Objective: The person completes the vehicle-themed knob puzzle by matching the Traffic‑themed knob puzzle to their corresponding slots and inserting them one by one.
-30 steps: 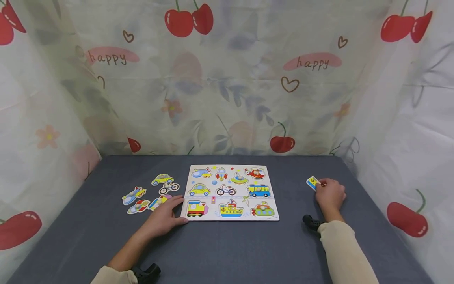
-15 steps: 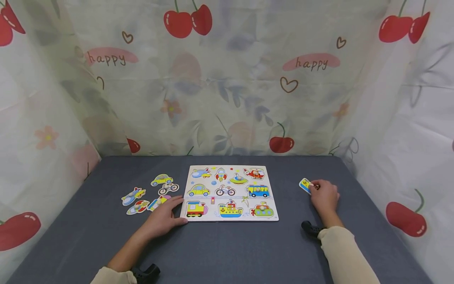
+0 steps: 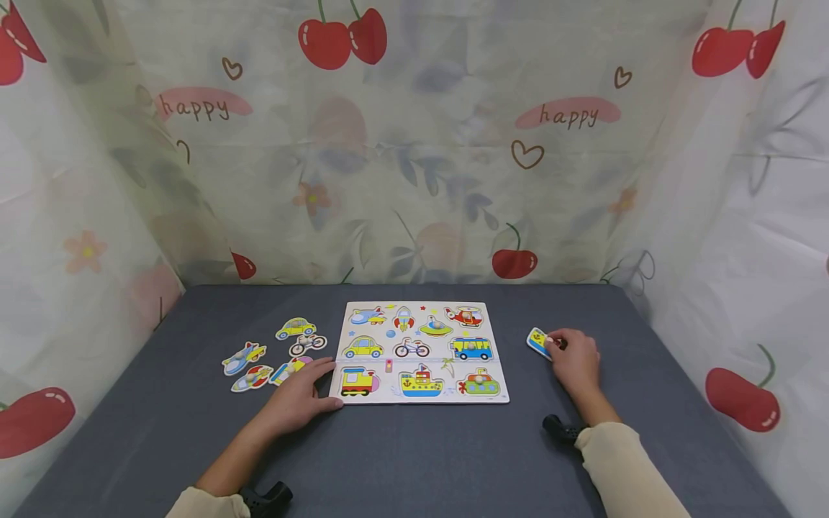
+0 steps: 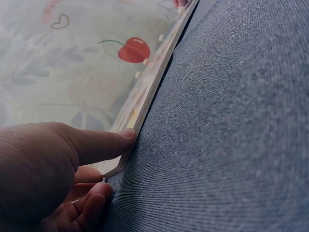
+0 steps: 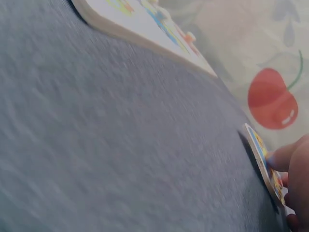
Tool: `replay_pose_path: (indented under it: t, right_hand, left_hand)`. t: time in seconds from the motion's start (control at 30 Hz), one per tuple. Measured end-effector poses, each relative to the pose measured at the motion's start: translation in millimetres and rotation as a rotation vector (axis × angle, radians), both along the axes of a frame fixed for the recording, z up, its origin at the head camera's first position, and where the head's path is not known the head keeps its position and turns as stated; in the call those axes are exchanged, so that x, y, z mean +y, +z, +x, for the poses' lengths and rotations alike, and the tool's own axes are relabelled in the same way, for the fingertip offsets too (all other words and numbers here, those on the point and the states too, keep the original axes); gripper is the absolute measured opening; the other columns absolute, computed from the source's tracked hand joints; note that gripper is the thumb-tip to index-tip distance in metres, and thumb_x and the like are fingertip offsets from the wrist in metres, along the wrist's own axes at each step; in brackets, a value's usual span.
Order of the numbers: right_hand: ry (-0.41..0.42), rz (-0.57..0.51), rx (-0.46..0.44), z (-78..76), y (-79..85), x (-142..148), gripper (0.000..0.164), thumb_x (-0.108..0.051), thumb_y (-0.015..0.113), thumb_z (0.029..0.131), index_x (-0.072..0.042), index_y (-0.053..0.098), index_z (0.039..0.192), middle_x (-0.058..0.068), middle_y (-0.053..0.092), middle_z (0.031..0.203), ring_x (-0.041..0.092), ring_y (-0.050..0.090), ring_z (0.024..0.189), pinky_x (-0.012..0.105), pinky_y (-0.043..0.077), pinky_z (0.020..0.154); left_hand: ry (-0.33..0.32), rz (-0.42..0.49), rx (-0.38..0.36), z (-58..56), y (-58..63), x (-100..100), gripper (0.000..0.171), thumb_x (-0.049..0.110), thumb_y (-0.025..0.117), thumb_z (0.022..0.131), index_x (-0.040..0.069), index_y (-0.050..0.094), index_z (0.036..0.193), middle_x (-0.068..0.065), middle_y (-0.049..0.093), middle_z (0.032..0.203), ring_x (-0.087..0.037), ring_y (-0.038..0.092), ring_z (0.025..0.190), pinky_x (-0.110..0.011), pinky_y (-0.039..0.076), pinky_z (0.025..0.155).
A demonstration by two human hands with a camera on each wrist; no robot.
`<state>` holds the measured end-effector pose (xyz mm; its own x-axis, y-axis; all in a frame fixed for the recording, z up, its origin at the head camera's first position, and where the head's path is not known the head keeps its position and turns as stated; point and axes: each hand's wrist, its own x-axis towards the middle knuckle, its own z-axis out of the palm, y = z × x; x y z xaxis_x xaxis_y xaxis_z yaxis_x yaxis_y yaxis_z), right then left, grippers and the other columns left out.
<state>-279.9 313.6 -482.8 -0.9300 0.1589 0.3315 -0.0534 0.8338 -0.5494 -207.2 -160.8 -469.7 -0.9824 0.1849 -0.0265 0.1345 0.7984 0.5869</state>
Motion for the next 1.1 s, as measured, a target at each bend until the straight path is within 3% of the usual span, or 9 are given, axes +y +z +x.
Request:
replay_pose_path:
  t: [0.2, 0.43, 0.67, 1.1]
  right_hand:
    - [0.013, -0.038, -0.031, 4.4, 4.8, -16.3, 0.02, -0.015, 0.064, 0.094, 0.0, 0.07, 0.105, 0.021, 0.062, 0.102, 0.036, 0.054, 0.093, 0.055, 0.038, 0.082]
    - [0.044, -0.052, -0.054, 10.5, 7.2, -36.7, 0.021, -0.015, 0.063, 0.094, -0.001, 0.069, 0.108, 0.023, 0.06, 0.115, 0.04, 0.052, 0.106, 0.058, 0.036, 0.092]
    - [0.07, -0.08, -0.081, 12.8, 8.1, -57.0, 0.021, -0.017, 0.063, 0.095, -0.004, 0.069, 0.11, 0.021, 0.059, 0.12, 0.038, 0.05, 0.11, 0.057, 0.038, 0.091]
    - [0.182, -0.097, -0.07, 22.7, 10.7, -90.9, 0.022, -0.017, 0.066, 0.093, -0.004, 0.069, 0.111, 0.019, 0.058, 0.126, 0.037, 0.047, 0.118, 0.057, 0.038, 0.096]
  left_hand:
    - [0.007, -0.001, -0.004, 0.3, 0.1, 0.4, 0.07, 0.029, 0.081, 0.078, 0.006, 0.053, 0.138, -0.014, 0.047, 0.143, -0.034, 0.043, 0.131, -0.052, 0.034, 0.106]
    - [0.007, -0.001, -0.006, 1.3, 0.8, 0.2, 0.07, 0.029, 0.081, 0.079, 0.006, 0.053, 0.138, -0.014, 0.047, 0.143, -0.035, 0.043, 0.131, -0.052, 0.034, 0.105]
    - [0.01, 0.011, -0.007, 1.3, 1.0, -0.4, 0.07, 0.029, 0.081, 0.079, 0.006, 0.053, 0.139, -0.014, 0.047, 0.144, -0.035, 0.043, 0.131, -0.053, 0.034, 0.105]
    - [0.007, 0.01, -0.007, 1.3, 0.8, 0.2, 0.07, 0.029, 0.081, 0.079, 0.006, 0.053, 0.138, -0.014, 0.046, 0.144, -0.035, 0.043, 0.131, -0.052, 0.034, 0.106]
